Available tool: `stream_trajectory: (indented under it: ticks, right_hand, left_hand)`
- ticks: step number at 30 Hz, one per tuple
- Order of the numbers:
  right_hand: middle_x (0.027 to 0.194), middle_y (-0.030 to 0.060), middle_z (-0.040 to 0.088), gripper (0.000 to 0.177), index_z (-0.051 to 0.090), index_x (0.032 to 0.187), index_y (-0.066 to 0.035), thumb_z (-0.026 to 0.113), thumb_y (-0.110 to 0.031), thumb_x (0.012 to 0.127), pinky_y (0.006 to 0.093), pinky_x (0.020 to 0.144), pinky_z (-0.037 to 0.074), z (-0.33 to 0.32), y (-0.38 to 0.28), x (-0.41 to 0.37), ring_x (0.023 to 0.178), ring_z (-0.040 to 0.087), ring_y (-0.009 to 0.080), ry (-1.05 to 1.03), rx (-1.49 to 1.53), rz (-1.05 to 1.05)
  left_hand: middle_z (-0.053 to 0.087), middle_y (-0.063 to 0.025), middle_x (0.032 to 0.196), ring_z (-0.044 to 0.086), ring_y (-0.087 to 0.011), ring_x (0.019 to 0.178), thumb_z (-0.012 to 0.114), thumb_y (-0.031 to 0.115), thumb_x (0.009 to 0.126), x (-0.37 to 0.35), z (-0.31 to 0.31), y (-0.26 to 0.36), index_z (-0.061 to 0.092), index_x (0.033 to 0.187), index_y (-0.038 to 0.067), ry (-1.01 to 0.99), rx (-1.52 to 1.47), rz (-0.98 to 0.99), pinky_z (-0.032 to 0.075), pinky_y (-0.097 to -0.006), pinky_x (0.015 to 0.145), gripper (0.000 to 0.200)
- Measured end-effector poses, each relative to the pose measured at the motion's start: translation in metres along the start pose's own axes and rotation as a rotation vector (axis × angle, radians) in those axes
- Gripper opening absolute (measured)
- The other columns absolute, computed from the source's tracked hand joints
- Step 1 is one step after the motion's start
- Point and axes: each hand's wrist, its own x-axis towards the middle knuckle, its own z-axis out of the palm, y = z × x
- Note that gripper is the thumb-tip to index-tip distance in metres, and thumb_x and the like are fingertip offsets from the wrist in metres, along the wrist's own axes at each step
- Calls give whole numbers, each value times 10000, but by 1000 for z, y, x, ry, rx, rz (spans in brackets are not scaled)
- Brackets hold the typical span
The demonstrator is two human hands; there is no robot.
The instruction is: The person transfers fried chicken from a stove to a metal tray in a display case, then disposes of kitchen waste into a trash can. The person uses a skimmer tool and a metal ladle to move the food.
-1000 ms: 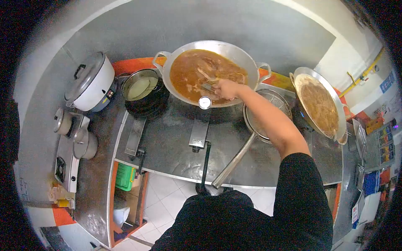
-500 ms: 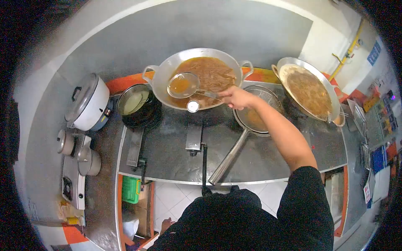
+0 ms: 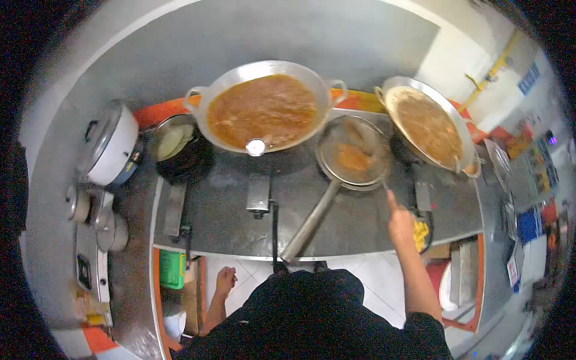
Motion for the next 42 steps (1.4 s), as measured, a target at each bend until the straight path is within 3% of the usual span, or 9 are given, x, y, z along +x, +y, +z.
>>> stream_trajectory:
  ticks: [9, 15, 20, 23, 27, 34, 36, 39, 42]
  right_hand:
    - [817, 317, 615, 595, 507, 1390, -112, 494, 71, 824, 464, 690, 514, 8, 10, -2, 791, 653, 444, 81, 88, 67]
    - [977, 312, 630, 434, 559, 1298, -37, 501, 3, 870, 480, 768, 521, -109, -70, 123, 923, 625, 471, 317, 224, -267]
    - [947, 251, 685, 284, 635, 1129, -5, 503, -89, 893, 500, 778, 550, -89, -150, 236, 915, 677, 414, 93, -76, -144]
    - [992, 222, 697, 264, 688, 1067, -23, 496, -99, 902, 479, 799, 558, -61, -186, 261, 953, 685, 383, -47, -211, -226]
    - [988, 250, 687, 239, 698, 923, 21, 500, -106, 882, 485, 769, 561, -32, -234, 272, 888, 686, 414, -240, -230, -425]
    - [1001, 253, 682, 240, 689, 1009, -10, 545, -78, 829, 457, 820, 541, 17, -297, 301, 981, 668, 384, -410, -176, -672]
    - [1026, 266, 672, 278, 688, 1062, -30, 545, -70, 827, 464, 820, 531, 26, -307, 308, 996, 654, 402, -419, -185, -776]
    - [839, 195, 692, 376, 635, 1243, -89, 536, -100, 881, 412, 621, 532, 54, -298, 330, 720, 679, 327, -444, 24, -903]
    - [653, 38, 565, 456, 518, 1404, -162, 540, -158, 948, 308, 444, 422, -9, -294, 287, 482, 507, 154, -802, 524, -531]
  left_hand:
    - [623, -43, 635, 551, -107, 532, 661, 192, 901, -18, -5, -51, 575, 790, 64, -27, -83, -88, 445, -261, 473, 190]
    - [659, -58, 663, 603, -150, 580, 708, 221, 846, -73, -51, -150, 631, 745, 77, -3, 76, -165, 479, -307, 490, 192]
    - [684, -70, 700, 620, -193, 602, 702, 329, 841, -100, -64, -160, 667, 747, 99, -37, 439, -275, 495, -360, 519, 251]
    - [676, -95, 895, 654, -278, 721, 560, 478, 921, -95, -71, -210, 593, 1006, 86, -157, 347, -162, 499, -440, 610, 403]
    - [661, -84, 936, 676, -311, 796, 500, 547, 954, -112, -39, -214, 554, 1036, 81, 168, -156, -701, 501, -468, 634, 477]
    - [683, -122, 871, 673, -339, 785, 442, 492, 993, -200, 1, -261, 612, 1022, 51, 169, -413, -630, 547, -461, 721, 473]
    - [698, -156, 800, 683, -264, 809, 460, 501, 983, -230, -2, -270, 651, 920, -27, 35, 342, -529, 544, -384, 740, 565]
    - [702, -176, 802, 684, -284, 822, 471, 517, 974, -262, 4, -268, 664, 841, -42, 45, 382, -640, 534, -392, 751, 606]
    - [696, -171, 818, 676, -307, 815, 477, 512, 972, -268, 2, -272, 653, 832, -14, 84, -91, -608, 525, -416, 739, 572]
